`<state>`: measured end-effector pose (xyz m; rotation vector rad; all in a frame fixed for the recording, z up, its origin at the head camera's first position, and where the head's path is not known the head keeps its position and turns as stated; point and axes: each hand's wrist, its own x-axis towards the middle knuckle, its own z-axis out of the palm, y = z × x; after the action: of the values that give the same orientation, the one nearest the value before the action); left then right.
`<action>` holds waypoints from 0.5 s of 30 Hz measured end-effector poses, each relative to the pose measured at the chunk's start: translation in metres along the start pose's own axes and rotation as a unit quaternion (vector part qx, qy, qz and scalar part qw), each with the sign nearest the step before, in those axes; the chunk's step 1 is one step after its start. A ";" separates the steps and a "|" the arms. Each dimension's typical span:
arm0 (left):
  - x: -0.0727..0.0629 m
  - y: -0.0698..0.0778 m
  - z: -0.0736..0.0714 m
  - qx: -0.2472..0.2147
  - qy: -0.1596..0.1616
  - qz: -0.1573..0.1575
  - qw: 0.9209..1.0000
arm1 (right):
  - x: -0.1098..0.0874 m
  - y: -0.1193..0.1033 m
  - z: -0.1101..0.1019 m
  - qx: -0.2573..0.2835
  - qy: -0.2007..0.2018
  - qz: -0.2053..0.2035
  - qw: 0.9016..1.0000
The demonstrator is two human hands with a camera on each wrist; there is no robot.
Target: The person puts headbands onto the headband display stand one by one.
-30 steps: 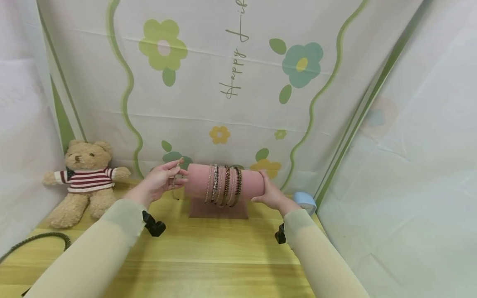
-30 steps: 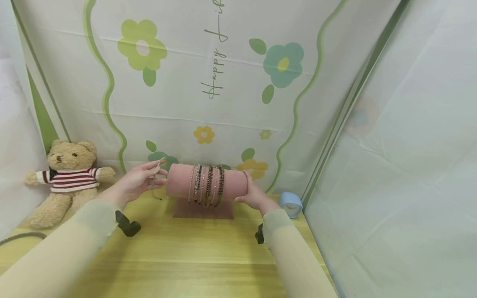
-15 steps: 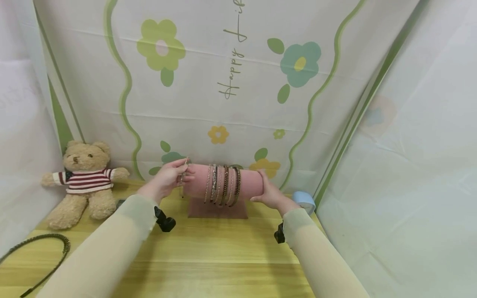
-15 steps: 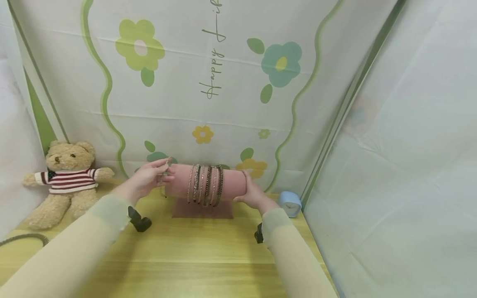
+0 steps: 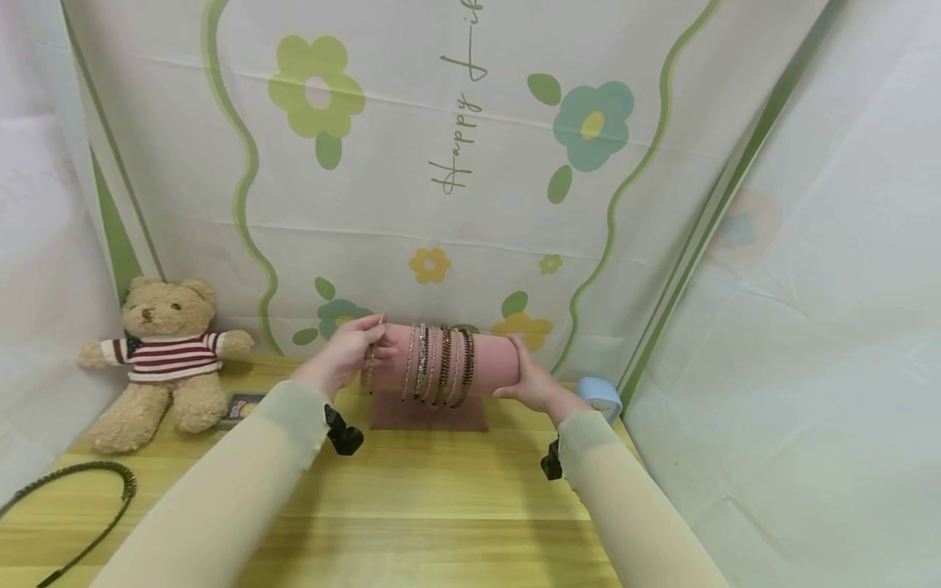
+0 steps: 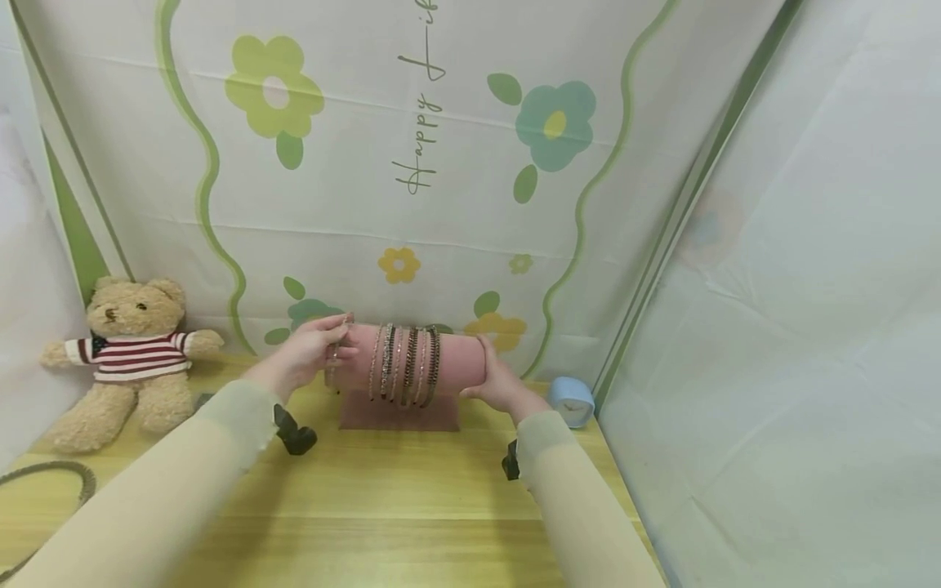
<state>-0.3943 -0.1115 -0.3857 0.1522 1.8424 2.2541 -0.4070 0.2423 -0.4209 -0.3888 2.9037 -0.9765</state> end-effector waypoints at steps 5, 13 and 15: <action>-0.001 0.004 0.014 0.052 0.054 -0.010 0.997 | 0.000 0.000 0.000 -0.007 0.002 -0.001 1.000; -0.004 0.017 0.028 0.328 0.127 0.022 0.936 | 0.001 -0.001 0.000 -0.001 0.006 -0.006 1.000; -0.005 0.020 0.029 0.359 0.115 0.021 0.926 | 0.000 0.000 0.000 -0.002 0.006 -0.006 1.000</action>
<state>-0.3851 -0.0893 -0.3597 0.0423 2.7358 1.5546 -0.4071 0.2420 -0.4205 -0.4039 2.9172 -0.9774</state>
